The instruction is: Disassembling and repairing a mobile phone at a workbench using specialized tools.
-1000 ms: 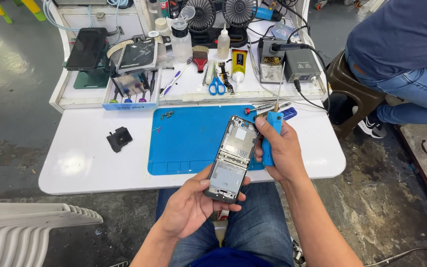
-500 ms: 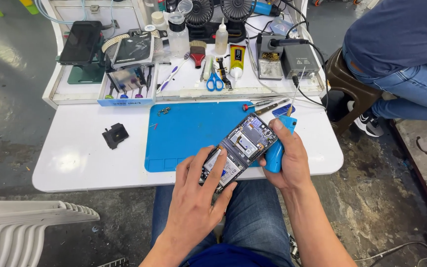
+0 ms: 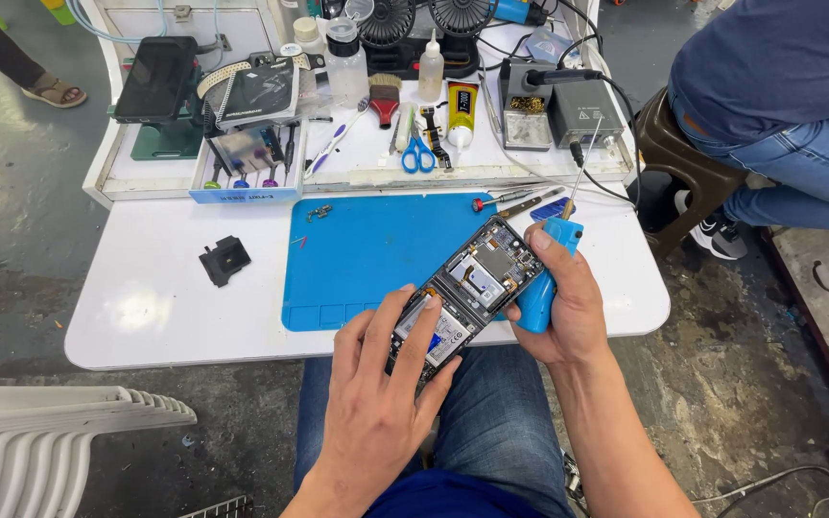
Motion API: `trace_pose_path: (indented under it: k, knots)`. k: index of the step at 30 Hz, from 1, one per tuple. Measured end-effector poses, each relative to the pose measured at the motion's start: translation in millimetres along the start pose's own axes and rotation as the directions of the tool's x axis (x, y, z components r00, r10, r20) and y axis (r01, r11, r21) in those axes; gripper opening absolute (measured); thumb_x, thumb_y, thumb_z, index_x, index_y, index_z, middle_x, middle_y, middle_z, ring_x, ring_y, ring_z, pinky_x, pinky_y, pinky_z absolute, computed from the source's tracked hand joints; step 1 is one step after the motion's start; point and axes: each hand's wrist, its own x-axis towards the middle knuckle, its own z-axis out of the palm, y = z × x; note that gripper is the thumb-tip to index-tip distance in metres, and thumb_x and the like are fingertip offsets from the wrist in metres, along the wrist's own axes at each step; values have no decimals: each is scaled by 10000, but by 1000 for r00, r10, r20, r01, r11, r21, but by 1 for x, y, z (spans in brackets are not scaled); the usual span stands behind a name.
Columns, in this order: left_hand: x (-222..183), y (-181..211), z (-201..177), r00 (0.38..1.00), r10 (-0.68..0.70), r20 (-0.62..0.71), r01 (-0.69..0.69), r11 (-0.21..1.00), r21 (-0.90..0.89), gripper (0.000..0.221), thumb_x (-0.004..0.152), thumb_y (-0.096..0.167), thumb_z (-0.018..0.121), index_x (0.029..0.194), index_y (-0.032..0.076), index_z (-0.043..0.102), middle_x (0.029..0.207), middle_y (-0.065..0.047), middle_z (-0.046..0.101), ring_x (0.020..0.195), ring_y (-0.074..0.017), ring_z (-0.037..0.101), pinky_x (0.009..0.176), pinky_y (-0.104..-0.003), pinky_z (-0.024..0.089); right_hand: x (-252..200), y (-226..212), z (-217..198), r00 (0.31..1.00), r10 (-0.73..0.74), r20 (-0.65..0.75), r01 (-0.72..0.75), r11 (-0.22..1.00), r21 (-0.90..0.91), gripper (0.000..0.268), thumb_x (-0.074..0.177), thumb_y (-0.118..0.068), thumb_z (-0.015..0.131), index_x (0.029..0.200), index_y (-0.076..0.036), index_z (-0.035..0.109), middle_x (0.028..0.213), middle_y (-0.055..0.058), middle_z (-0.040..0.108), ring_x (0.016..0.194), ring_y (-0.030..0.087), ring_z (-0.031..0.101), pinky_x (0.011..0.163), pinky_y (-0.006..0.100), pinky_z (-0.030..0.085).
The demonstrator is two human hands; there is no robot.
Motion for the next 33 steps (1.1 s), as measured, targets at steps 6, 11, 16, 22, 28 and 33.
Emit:
trace_pose_path:
  k: [6,11,16,22,28,33]
  knots:
    - [-1,0,0,1000,-5,-8,6,1000,21,562,983,303,784,1430,71,536,1468,-206,521,1157,-351,554,973,-450,515,1,2,0,1000,6,-4,-6,1000,-16,206,965,-266,700,1035,-96,610,883,121,715,601,201,672,331,227,459]
    - [-3,-1,1,1000,-10,-8,10,999,31,548,976,301,790,1412,79,543,1461,-203,527,1151,-353,561,973,-452,520,0,3,2,1000,6,14,-6,1000,-4,207,963,-264,707,1031,-96,608,865,122,704,588,202,658,338,231,458]
    - [-4,-1,3,1000,-24,4,24,999,35,533,972,315,785,1399,93,555,1478,-192,520,1180,-349,552,992,-452,510,0,4,4,1000,-3,1,3,1000,-18,211,959,-266,702,1025,-88,609,848,108,697,578,184,643,331,224,439]
    - [-4,-1,4,999,-37,-7,37,999,9,523,972,292,784,1393,85,554,1489,-197,509,1164,-351,549,988,-453,512,1,3,3,1000,5,-16,-6,1000,-26,210,960,-275,702,1008,-96,604,869,114,700,614,206,663,338,227,451]
    - [-5,-2,8,999,-49,-12,49,999,-15,514,972,285,781,1388,81,558,1486,-194,510,1172,-354,548,989,-460,515,2,5,1,1000,5,-14,-5,1000,-21,216,960,-266,702,1038,-90,604,878,117,705,610,206,662,337,228,449]
    - [-8,-4,13,999,-52,13,52,998,-34,554,974,306,786,1416,84,537,1514,-192,479,1227,-374,533,999,-478,505,1,6,-1,1000,-12,-4,12,999,-39,192,979,-248,685,1010,-80,598,800,96,682,565,174,640,339,234,467]
